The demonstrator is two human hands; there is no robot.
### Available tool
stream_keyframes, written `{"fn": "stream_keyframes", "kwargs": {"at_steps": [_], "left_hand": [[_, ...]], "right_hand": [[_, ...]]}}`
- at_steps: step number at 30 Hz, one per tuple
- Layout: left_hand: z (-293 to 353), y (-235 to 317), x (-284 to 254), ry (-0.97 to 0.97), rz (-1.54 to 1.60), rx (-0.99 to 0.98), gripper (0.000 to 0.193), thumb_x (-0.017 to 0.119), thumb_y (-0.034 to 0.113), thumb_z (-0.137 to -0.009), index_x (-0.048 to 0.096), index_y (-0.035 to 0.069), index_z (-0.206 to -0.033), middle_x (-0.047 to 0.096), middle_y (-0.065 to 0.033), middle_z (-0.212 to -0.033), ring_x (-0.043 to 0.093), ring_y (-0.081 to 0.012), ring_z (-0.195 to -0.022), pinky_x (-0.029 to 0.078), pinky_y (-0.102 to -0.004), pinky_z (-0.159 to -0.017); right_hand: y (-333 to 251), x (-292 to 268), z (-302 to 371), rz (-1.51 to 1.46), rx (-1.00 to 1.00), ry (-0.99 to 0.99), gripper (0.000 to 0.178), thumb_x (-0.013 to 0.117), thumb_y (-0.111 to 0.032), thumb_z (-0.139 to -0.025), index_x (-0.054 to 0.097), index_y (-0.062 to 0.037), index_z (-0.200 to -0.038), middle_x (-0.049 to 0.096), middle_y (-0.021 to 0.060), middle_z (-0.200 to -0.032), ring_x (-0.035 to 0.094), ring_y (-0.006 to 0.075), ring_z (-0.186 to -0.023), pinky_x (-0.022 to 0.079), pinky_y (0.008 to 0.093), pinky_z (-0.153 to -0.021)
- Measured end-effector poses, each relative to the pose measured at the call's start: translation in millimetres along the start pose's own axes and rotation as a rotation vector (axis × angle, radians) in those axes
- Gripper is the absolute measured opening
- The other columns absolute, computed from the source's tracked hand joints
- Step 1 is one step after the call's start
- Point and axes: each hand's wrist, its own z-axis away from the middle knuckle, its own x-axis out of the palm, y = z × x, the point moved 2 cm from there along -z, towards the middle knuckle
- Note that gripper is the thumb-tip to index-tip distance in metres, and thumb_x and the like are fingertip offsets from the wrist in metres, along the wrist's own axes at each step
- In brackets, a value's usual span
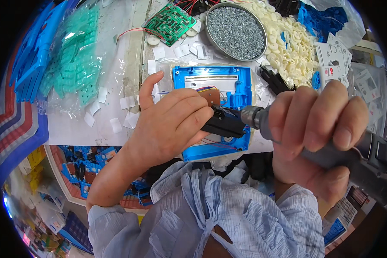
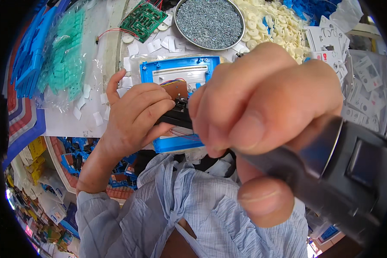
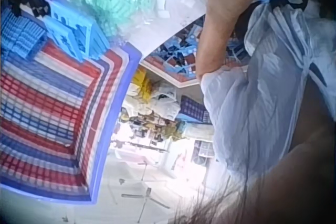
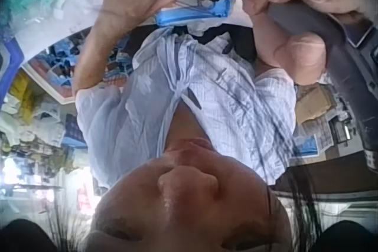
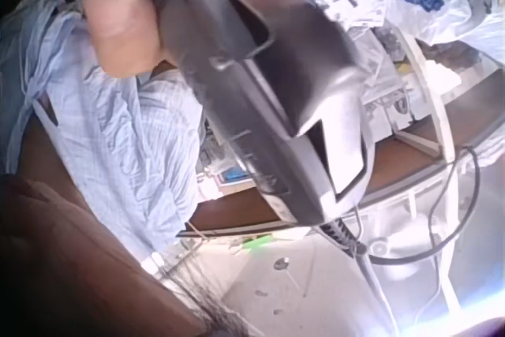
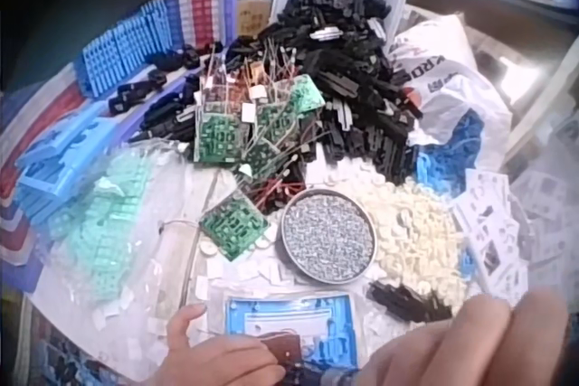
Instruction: Assembling an electronic device by attaching components and securing parts with an electric screwdriver.
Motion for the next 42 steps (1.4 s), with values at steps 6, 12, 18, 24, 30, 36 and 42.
{"fn": "stream_keyframes", "kwargs": {"at_steps": [6,12,18,24,30,36,42], "left_hand": [[3,0,0,0.004,-0.012,-0.001,0.036,0.074,0.040,-0.087,0.067,0.013,-0.110,0.069,-0.0013,-0.107,0.068,-0.0235,-0.106,0.016,-0.0603,-0.119],[5,2,-2,0.003,-0.021,-0.035,0.037,0.075,0.038,-0.085,0.067,0.012,-0.110,0.069,-0.0015,-0.107,0.068,-0.0234,-0.107,0.016,-0.0607,-0.119],[1,4,-1,0.000,0.017,-0.058,0.037,0.077,0.035,-0.082,0.066,0.012,-0.109,0.068,-0.0012,-0.107,0.067,-0.0234,-0.107,0.016,-0.0617,-0.119],[2,5,-1,0.001,0.003,-0.072,0.036,0.076,0.035,-0.084,0.065,0.012,-0.109,0.068,-0.0012,-0.106,0.067,-0.0231,-0.107,0.016,-0.0629,-0.118],[3,4,1,0.016,0.004,-0.044,0.037,0.073,0.036,-0.087,0.064,0.011,-0.112,0.068,-0.0017,-0.108,0.067,-0.0232,-0.107,0.016,-0.0632,-0.118],[3,4,1,0.014,-0.010,-0.042,0.037,0.073,0.038,-0.087,0.064,0.011,-0.111,0.068,-0.0016,-0.110,0.066,-0.0227,-0.107,0.016,-0.0627,-0.118],[1,5,0,0.012,-0.013,-0.024,0.038,0.072,0.038,-0.086,0.064,0.011,-0.111,0.068,-0.0010,-0.110,0.067,-0.0225,-0.107,0.017,-0.0618,-0.118]], "right_hand": [[-5,-38,-18,0.066,-0.078,-0.089,0.047,0.063,-0.032,-0.095,0.052,-0.0090,-0.134,0.054,0.0064,-0.110,0.054,0.0148,-0.081,0.042,0.0354,-0.074],[-2,-43,-6,0.705,-0.216,0.375,0.069,0.062,-0.030,-0.097,0.036,0.0010,-0.153,0.045,0.0223,-0.150,0.052,0.0377,-0.126,0.041,0.0581,-0.108],[18,-16,75,0.978,-0.142,0.431,0.076,0.084,-0.022,-0.080,0.046,-0.0008,-0.142,0.050,0.0208,-0.142,0.050,0.0329,-0.127,0.043,0.0470,-0.106],[41,4,46,1.180,0.126,-0.227,0.053,0.086,-0.021,-0.068,0.064,-0.0049,-0.114,0.062,0.0132,-0.117,0.055,0.0346,-0.105,0.047,0.0437,-0.090],[38,10,32,1.194,0.266,-0.392,0.047,0.084,-0.016,-0.070,0.062,-0.0022,-0.109,0.062,0.0151,-0.113,0.057,0.0360,-0.101,0.049,0.0438,-0.087],[34,15,25,1.202,0.320,-0.396,0.048,0.083,-0.013,-0.071,0.060,-0.0021,-0.111,0.063,0.0154,-0.113,0.058,0.0369,-0.101,0.051,0.0450,-0.086],[32,18,31,1.268,0.262,-0.399,0.047,0.085,-0.016,-0.072,0.062,-0.0029,-0.112,0.064,0.0143,-0.115,0.060,0.0360,-0.101,0.053,0.0444,-0.085]]}}
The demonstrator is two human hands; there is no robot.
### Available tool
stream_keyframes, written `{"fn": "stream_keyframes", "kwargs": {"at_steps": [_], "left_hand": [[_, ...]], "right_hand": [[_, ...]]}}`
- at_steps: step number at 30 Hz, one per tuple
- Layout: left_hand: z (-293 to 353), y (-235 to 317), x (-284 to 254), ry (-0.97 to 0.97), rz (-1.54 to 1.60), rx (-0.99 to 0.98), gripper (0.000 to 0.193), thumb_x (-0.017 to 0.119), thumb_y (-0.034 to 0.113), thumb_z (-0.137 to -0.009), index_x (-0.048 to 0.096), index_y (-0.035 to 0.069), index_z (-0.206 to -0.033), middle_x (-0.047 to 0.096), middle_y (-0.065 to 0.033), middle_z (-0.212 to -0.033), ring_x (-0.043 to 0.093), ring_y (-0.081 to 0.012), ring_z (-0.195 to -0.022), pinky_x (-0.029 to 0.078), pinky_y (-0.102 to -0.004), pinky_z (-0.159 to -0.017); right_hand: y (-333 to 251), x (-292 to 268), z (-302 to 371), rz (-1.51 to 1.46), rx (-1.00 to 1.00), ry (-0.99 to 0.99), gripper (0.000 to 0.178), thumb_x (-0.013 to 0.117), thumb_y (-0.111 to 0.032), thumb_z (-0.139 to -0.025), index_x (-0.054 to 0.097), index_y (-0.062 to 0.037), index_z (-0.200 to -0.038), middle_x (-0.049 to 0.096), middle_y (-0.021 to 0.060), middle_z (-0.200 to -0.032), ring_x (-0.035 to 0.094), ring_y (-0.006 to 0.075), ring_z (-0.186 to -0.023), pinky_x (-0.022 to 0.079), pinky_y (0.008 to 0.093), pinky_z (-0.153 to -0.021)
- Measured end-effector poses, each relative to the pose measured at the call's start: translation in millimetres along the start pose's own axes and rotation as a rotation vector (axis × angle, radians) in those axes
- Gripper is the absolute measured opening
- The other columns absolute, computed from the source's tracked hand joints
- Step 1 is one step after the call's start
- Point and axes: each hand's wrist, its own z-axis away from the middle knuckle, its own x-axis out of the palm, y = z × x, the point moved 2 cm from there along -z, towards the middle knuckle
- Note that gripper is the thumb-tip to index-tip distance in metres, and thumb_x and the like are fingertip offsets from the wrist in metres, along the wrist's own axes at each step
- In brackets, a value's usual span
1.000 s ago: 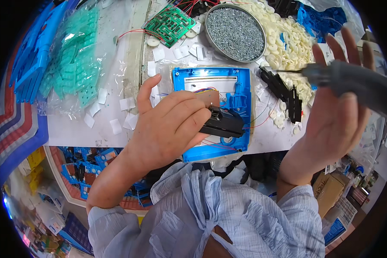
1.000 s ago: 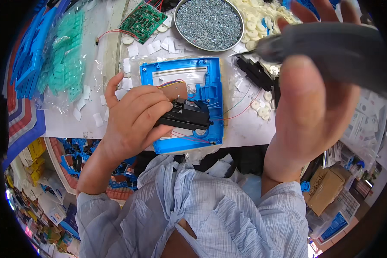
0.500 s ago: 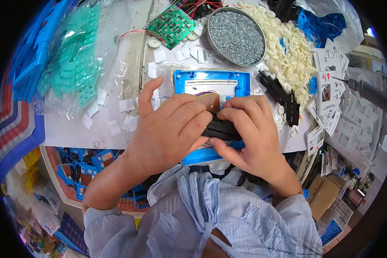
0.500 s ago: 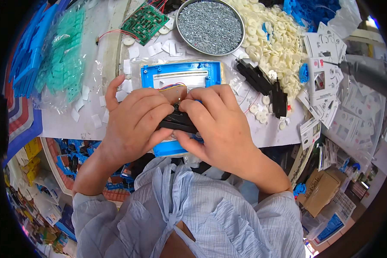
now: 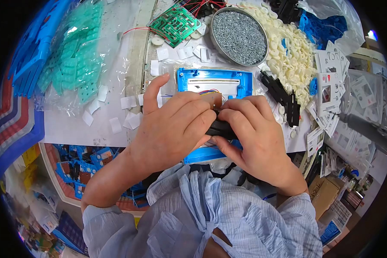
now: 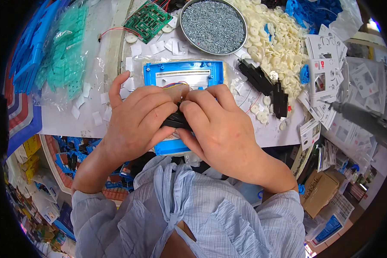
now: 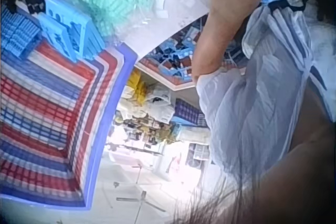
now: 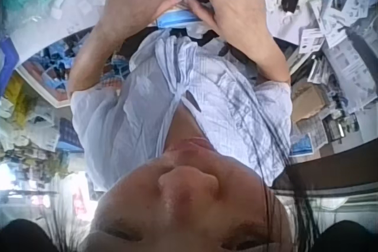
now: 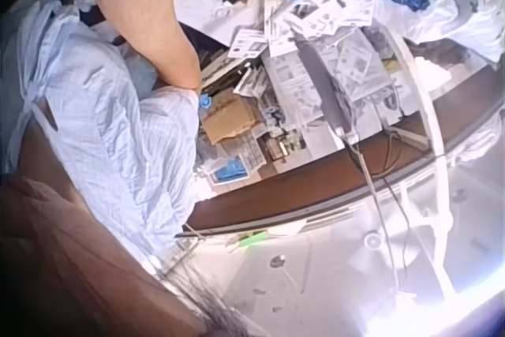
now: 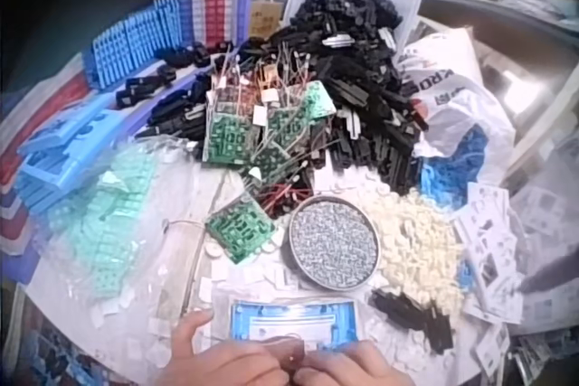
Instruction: Assembling an electronic device by attaching components and securing parts with an electric screwdriver.
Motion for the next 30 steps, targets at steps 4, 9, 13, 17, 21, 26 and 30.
{"fn": "stream_keyframes", "kwargs": {"at_steps": [4,9,13,17,21,26,30], "left_hand": [[-1,0,1,0.010,0.007,-0.009,0.038,0.074,0.037,-0.084,0.065,0.010,-0.111,0.069,-0.0010,-0.109,0.067,-0.0228,-0.107,0.018,-0.0611,-0.118],[2,-1,-2,-0.012,0.004,-0.010,0.039,0.078,0.034,-0.080,0.066,0.010,-0.109,0.069,-0.0019,-0.108,0.067,-0.0232,-0.106,0.019,-0.0605,-0.118],[-3,0,-2,-0.002,0.026,0.002,0.039,0.079,0.032,-0.078,0.066,0.010,-0.107,0.068,-0.0027,-0.107,0.067,-0.0234,-0.106,0.020,-0.0605,-0.118],[-7,1,-5,-0.012,0.045,0.003,0.040,0.080,0.031,-0.077,0.066,0.009,-0.108,0.068,-0.0031,-0.107,0.066,-0.0238,-0.106,0.020,-0.0605,-0.118],[-4,-2,-3,-0.009,0.057,0.003,0.045,0.081,0.030,-0.075,0.065,0.009,-0.111,0.068,-0.0036,-0.108,0.066,-0.0245,-0.106,0.021,-0.0605,-0.118],[-2,-3,-1,-0.005,0.058,0.014,0.050,0.084,0.028,-0.067,0.064,0.009,-0.109,0.064,-0.0028,-0.109,0.063,-0.0205,-0.106,0.023,-0.0600,-0.117],[-2,-4,1,-0.018,0.090,-0.004,0.049,0.083,0.030,-0.073,0.065,0.009,-0.113,0.067,-0.0043,-0.108,0.065,-0.0254,-0.107,0.022,-0.0597,-0.118]], "right_hand": [[-3,-3,3,0.024,0.043,0.015,0.045,0.084,-0.015,-0.073,0.065,-0.0030,-0.112,0.065,0.0141,-0.116,0.061,0.0362,-0.101,0.053,0.0450,-0.084],[-12,-50,21,0.000,-0.172,0.142,0.038,0.083,-0.019,-0.076,0.066,-0.0030,-0.107,0.065,0.0125,-0.112,0.061,0.0352,-0.101,0.051,0.0428,-0.074],[-6,-101,66,-0.189,-0.584,1.396,0.023,0.059,-0.033,-0.098,0.059,-0.0124,-0.108,0.057,0.0025,-0.082,0.056,0.0230,-0.069,0.050,0.0318,-0.062],[56,-142,94,-0.215,-0.574,1.192,0.049,0.054,-0.045,-0.099,0.048,-0.0168,-0.139,0.057,0.0148,-0.123,0.057,0.0335,-0.115,0.054,0.0516,-0.081],[49,-126,3,-1.203,0.228,0.628,0.057,0.055,-0.050,-0.098,0.049,-0.0161,-0.143,0.059,0.0153,-0.128,0.055,0.0337,-0.122,0.053,0.0519,-0.090],[80,-139,-33,-0.648,-0.258,-0.207,0.070,0.065,-0.047,-0.089,0.045,-0.0158,-0.148,0.060,0.0064,-0.108,0.054,0.0272,-0.106,0.047,0.0413,-0.088],[64,-107,-55,-0.951,-0.507,-0.140,0.074,0.063,-0.035,-0.093,0.033,-0.0159,-0.158,0.056,-0.0003,-0.096,0.049,0.0168,-0.084,0.044,0.0355,-0.076]]}}
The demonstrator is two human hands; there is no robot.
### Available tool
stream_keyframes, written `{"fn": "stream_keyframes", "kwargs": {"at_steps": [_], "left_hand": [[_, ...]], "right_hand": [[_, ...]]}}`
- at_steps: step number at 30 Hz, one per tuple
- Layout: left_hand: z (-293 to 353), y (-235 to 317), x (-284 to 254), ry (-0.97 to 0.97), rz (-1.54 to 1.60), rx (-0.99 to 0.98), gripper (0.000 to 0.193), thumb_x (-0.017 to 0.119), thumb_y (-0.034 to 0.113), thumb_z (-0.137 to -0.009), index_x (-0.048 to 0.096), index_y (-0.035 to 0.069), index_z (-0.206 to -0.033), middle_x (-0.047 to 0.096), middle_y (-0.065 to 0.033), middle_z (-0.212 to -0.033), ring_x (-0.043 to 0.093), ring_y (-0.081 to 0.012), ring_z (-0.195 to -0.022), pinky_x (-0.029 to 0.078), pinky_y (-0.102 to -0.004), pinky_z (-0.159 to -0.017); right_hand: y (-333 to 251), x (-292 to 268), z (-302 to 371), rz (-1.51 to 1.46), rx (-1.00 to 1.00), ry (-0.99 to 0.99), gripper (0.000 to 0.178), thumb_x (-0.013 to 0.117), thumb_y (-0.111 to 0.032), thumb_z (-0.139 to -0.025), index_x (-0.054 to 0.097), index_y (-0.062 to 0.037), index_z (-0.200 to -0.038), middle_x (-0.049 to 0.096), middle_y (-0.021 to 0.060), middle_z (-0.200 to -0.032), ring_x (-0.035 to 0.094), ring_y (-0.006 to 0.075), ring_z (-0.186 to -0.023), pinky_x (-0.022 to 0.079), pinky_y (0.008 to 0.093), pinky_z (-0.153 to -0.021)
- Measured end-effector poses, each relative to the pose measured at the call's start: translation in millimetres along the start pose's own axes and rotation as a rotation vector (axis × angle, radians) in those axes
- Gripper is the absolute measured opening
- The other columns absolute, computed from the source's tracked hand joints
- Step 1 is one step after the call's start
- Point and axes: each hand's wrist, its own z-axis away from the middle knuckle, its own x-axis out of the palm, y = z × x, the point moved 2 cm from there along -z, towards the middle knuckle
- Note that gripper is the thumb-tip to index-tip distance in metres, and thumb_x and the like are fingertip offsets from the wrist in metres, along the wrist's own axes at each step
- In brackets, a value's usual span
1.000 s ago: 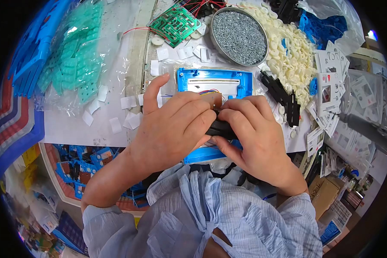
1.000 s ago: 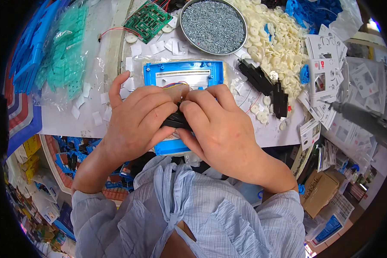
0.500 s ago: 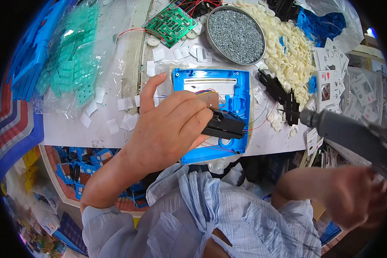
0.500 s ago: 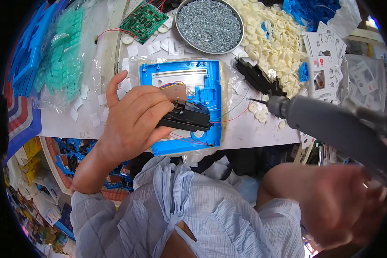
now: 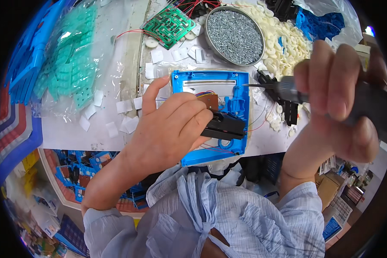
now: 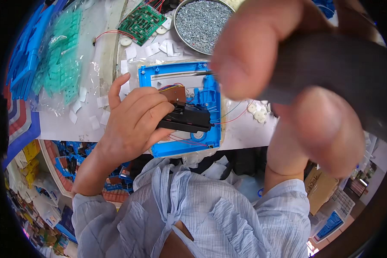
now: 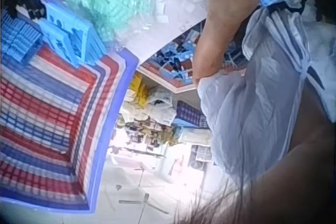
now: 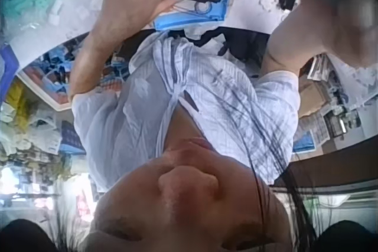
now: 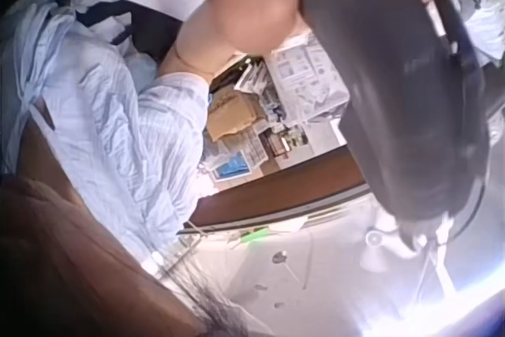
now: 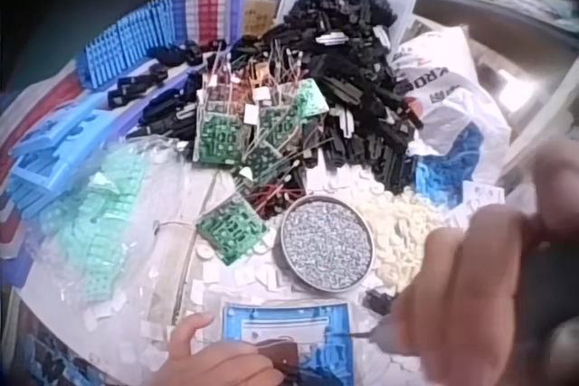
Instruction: Assembling an electronic device by attaching components and securing parts with an electric screwdriver.
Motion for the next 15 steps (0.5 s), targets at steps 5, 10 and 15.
{"fn": "stream_keyframes", "kwargs": {"at_steps": [5,10,15], "left_hand": [[1,-1,0,-0.004,-0.030,-0.009,0.049,0.082,0.032,-0.071,0.066,0.009,-0.111,0.065,-0.0040,-0.108,0.064,-0.0232,-0.109,0.023,-0.0592,-0.117],[-1,-1,2,0.009,-0.044,0.004,0.049,0.082,0.031,-0.070,0.067,0.008,-0.110,0.065,-0.0036,-0.108,0.063,-0.0218,-0.110,0.024,-0.0588,-0.117],[0,-1,1,0.015,-0.056,0.016,0.047,0.082,0.031,-0.070,0.068,0.008,-0.109,0.066,-0.0028,-0.107,0.064,-0.0207,-0.109,0.024,-0.0585,-0.117]], "right_hand": [[36,56,4,-0.190,-0.053,0.307,0.054,0.058,-0.027,-0.100,0.037,-0.0161,-0.148,0.053,-0.0005,-0.078,0.049,0.0141,-0.067,0.045,0.0343,-0.063],[37,78,-4,-0.276,-0.025,0.326,0.040,0.068,-0.022,-0.097,0.042,-0.0146,-0.126,0.056,0.0007,-0.072,0.054,0.0151,-0.060,0.048,0.0348,-0.057],[37,82,-5,-0.214,0.009,0.310,0.038,0.071,-0.022,-0.096,0.042,-0.0132,-0.120,0.056,0.0017,-0.071,0.054,0.0150,-0.060,0.048,0.0342,-0.056]]}}
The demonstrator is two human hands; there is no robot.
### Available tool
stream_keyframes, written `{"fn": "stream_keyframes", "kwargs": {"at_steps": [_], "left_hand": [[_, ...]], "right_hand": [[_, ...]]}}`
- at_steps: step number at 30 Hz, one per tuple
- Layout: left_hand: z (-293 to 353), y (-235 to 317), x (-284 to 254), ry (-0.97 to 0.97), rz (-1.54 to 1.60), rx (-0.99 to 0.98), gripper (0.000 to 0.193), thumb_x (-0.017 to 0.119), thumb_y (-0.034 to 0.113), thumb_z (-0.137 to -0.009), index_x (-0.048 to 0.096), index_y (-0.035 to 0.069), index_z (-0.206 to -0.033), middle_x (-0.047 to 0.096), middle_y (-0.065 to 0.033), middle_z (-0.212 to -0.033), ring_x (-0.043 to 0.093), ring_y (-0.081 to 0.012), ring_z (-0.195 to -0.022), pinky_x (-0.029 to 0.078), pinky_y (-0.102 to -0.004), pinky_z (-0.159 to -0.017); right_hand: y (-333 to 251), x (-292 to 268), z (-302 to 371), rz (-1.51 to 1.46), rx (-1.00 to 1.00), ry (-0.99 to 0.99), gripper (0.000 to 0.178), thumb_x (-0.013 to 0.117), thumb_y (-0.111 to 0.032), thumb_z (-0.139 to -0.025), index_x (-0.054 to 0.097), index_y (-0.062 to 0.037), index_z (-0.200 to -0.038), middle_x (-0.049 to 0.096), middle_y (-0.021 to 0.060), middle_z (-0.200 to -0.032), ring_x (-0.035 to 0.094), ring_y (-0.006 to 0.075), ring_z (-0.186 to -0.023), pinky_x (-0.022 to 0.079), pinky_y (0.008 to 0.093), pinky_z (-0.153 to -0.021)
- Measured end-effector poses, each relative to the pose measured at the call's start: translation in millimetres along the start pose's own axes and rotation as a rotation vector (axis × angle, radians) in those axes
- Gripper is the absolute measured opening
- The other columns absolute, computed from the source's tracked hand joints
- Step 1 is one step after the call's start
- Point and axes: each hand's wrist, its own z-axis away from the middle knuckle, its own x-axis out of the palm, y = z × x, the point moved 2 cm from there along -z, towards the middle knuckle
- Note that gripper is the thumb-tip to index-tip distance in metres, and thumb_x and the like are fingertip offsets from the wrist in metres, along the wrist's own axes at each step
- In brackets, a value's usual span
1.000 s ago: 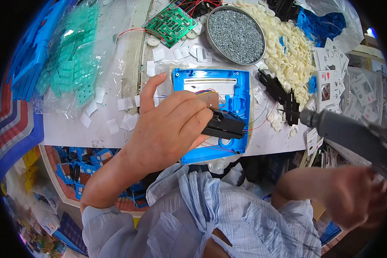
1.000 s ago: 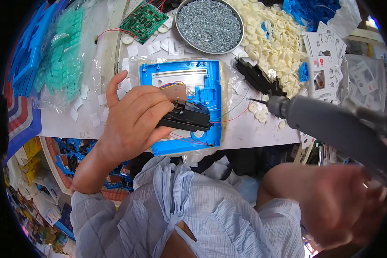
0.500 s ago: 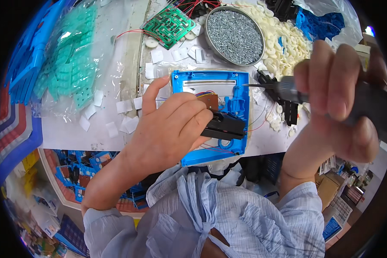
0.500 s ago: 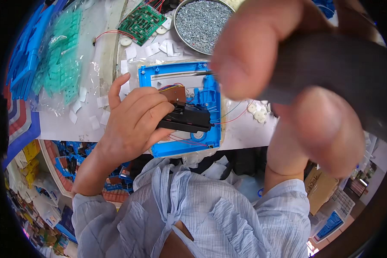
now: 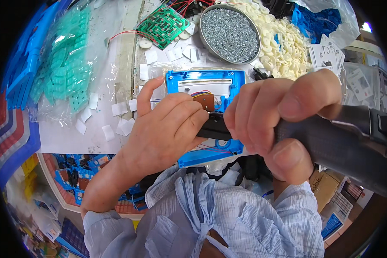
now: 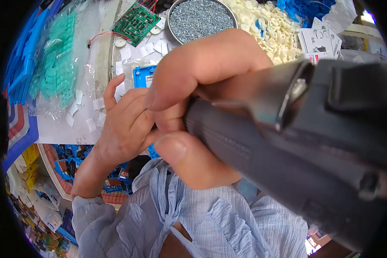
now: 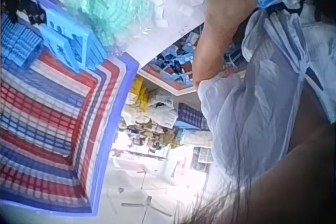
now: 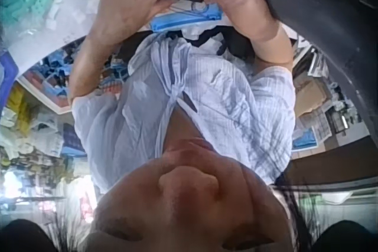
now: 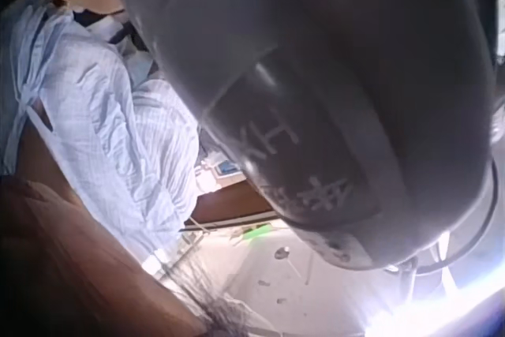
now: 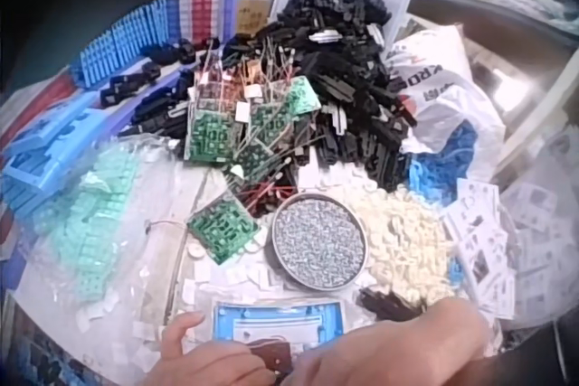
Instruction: Assembling an electronic device by attaching components and securing parts with an electric screwdriver.
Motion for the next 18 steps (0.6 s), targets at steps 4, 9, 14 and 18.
{"fn": "stream_keyframes", "kwargs": {"at_steps": [4,9,14,18], "left_hand": [[0,0,1,0.018,-0.004,0.009,0.045,0.080,0.031,-0.071,0.068,0.007,-0.108,0.066,-0.0026,-0.106,0.064,-0.0198,-0.108,0.024,-0.0583,-0.117],[-1,1,0,0.023,-0.020,0.013,0.037,0.077,0.031,-0.075,0.070,0.007,-0.102,0.066,-0.0021,-0.104,0.064,-0.0186,-0.106,0.026,-0.0575,-0.116],[2,-1,5,0.096,-0.045,0.017,0.028,0.076,0.026,-0.074,0.071,0.007,-0.095,0.065,-0.0010,-0.099,0.064,-0.0172,-0.103,0.027,-0.0566,-0.117],[3,-1,6,0.119,-0.020,0.012,0.026,0.076,0.023,-0.073,0.071,0.008,-0.094,0.064,-0.0003,-0.095,0.065,-0.0164,-0.102,0.027,-0.0566,-0.117]], "right_hand": [[0,9,4,0.111,0.018,0.119,0.037,0.072,-0.023,-0.097,0.043,-0.0124,-0.117,0.055,0.0023,-0.070,0.053,0.0146,-0.059,0.047,0.0333,-0.055],[0,16,5,0.190,0.050,0.178,0.037,0.073,-0.024,-0.097,0.043,-0.0114,-0.114,0.054,0.0029,-0.069,0.051,0.0141,-0.057,0.046,0.0322,-0.054],[-1,22,2,0.309,0.068,0.137,0.036,0.074,-0.023,-0.097,0.042,-0.0109,-0.106,0.053,0.0038,-0.067,0.050,0.0139,-0.057,0.045,0.0319,-0.052],[5,25,1,0.227,0.064,0.130,0.037,0.074,-0.024,-0.096,0.041,-0.0109,-0.104,0.052,0.0037,-0.066,0.049,0.0139,-0.056,0.045,0.0328,-0.051]]}}
